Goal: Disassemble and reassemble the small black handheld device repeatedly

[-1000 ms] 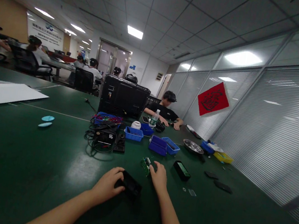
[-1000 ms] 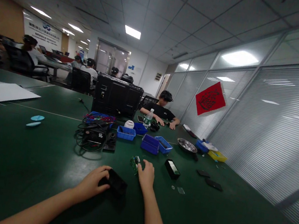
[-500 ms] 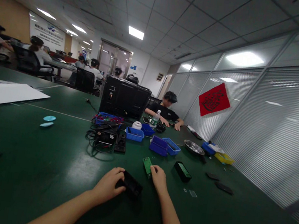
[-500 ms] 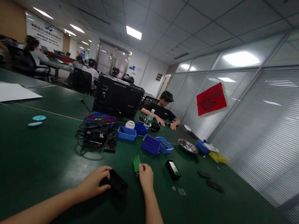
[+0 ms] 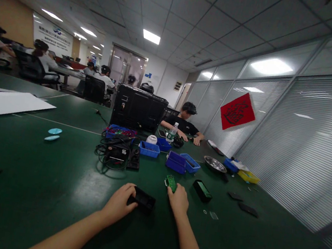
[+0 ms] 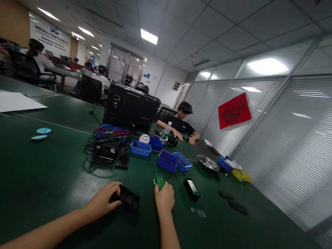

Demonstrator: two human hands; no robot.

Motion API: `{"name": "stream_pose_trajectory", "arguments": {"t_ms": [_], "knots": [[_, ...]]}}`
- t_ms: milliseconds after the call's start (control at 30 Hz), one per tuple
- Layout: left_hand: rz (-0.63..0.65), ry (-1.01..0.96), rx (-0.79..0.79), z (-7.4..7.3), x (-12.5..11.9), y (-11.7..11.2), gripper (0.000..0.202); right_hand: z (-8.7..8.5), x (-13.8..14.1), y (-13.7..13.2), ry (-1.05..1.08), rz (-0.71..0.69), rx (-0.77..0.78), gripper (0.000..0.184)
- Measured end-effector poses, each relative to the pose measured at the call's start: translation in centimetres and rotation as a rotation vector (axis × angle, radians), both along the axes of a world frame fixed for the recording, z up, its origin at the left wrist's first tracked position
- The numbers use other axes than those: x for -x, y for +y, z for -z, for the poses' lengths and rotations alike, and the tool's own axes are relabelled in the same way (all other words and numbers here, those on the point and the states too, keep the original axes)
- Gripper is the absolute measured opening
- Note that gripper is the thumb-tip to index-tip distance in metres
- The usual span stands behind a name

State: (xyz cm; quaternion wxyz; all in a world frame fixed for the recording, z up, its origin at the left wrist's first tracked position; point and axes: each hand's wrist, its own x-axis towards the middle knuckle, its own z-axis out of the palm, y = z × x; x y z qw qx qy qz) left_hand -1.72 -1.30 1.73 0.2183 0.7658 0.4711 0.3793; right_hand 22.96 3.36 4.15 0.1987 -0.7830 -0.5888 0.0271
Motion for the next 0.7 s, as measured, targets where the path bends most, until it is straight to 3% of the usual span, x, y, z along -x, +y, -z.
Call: {"name": "stream_pose_trajectory", "arguments": {"t_ms": [200,300,400,533,600,700], "knots": [[-0.034,-0.035,0.016,0.9,0.0,0.5,0.064,-0.2,-1.6,0.2,-0.041,-0.005,-0.015,0.04],[-0.063,-0.046,0.035,1.1,0.1,0.7,0.073,0.5,-2.0,0.7,0.018,-0.059,-0.067,0.038],[-0.107,-0.06,0.069,0.9,0.1,0.8,0.075,0.7,-1.2,0.9,0.342,-0.167,-0.068,0.039],[-0.125,-0.075,0.068,1.0,0.1,0.9,0.077,-0.1,1.1,-0.2,1.015,-0.518,-0.026,0.049],[-0.125,-0.085,0.055,1.1,0.1,1.0,0.077,-0.7,2.2,-1.0,1.123,-0.647,-0.029,0.05],[-0.124,-0.091,0.065,1.2,0.1,1.0,0.077,-1.1,3.1,-1.8,1.03,-0.715,-0.028,0.046]]}}
